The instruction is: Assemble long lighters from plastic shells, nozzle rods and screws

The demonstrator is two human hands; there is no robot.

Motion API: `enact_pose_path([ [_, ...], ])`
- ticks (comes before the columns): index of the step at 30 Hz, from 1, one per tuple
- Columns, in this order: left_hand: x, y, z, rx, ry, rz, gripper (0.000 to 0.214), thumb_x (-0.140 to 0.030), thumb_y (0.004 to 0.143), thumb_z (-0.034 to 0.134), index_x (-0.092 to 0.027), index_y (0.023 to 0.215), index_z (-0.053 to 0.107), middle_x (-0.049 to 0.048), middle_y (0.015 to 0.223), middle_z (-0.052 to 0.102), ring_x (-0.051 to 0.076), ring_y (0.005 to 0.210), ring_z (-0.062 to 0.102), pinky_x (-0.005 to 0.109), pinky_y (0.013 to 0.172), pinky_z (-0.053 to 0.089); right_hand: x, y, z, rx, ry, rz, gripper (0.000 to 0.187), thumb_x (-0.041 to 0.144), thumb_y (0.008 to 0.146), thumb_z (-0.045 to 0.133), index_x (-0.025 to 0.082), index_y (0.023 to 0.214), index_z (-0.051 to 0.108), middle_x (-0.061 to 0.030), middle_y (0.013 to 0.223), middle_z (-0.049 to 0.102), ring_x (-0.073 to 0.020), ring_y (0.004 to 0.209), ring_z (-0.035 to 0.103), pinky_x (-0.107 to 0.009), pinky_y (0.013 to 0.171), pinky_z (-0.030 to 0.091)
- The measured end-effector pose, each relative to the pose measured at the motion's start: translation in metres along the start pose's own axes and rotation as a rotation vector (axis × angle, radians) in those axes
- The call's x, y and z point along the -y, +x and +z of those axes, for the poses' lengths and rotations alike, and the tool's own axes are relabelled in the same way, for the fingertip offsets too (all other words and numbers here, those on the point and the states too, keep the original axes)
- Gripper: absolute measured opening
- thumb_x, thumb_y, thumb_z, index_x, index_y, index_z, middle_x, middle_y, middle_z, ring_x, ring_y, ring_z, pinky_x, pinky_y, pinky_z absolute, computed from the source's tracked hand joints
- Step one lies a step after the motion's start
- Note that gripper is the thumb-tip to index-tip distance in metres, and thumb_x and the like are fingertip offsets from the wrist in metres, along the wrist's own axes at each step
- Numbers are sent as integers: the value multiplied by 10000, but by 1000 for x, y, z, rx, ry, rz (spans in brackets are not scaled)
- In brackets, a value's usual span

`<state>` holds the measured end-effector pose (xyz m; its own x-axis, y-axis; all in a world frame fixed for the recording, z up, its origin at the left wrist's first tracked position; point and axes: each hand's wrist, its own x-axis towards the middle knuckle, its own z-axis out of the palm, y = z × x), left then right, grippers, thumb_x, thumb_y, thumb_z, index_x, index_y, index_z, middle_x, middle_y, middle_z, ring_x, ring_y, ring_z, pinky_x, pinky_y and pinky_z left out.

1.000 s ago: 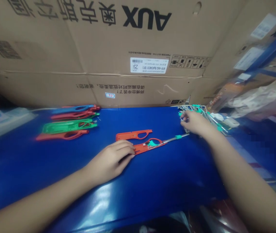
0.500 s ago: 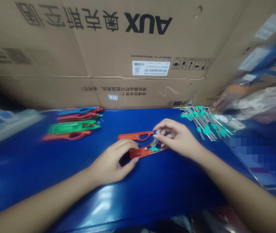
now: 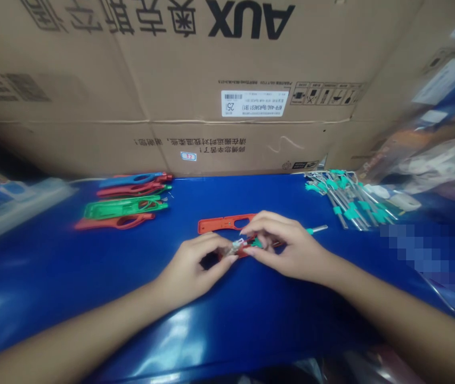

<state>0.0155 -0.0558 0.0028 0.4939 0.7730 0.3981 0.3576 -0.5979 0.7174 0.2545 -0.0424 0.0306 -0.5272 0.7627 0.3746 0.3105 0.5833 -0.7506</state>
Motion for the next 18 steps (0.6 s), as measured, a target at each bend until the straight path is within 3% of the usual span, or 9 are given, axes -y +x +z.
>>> enact_pose_path([
  [2,2,1,-2,-9,-9,-54,69,-229,908,690,-164,908,667,9,858,696,116,761,639,231,736,499,-2,1,-12,76,-101,22,203,177,879,670,196,1081,669,-24,960,595,-71,626,487,-219,564,465],
  [5,4,3,-4,-28,-44,-104,120,-266,887,720,-167,875,654,-3,818,675,117,742,616,234,722,491,-4,1,-26,263,-196,79,211,147,871,655,226,1066,668,-32,1096,594,-114,840,575,-249,736,487],
  [7,5,3,-5,-32,-65,-115,126,-273,877,735,-172,881,661,-10,810,667,114,739,607,234,726,490,-6,1,-28,320,-253,114,165,163,879,651,228,1030,668,-30,1130,592,-136,924,588,-267,794,476],
  [12,6,2,-6,-2,-79,-74,113,-269,880,740,-185,933,685,-6,852,674,115,772,618,234,747,493,-10,3,-21,349,-264,169,43,166,894,637,203,905,657,-14,1039,611,-115,834,564,-234,691,423],
  [18,3,3,-6,-1,-34,-49,108,-258,889,730,-184,967,722,17,887,694,118,753,630,242,726,500,-11,6,-18,271,-118,257,50,193,877,652,176,832,639,41,724,520,-78,598,422,-220,558,347],
])
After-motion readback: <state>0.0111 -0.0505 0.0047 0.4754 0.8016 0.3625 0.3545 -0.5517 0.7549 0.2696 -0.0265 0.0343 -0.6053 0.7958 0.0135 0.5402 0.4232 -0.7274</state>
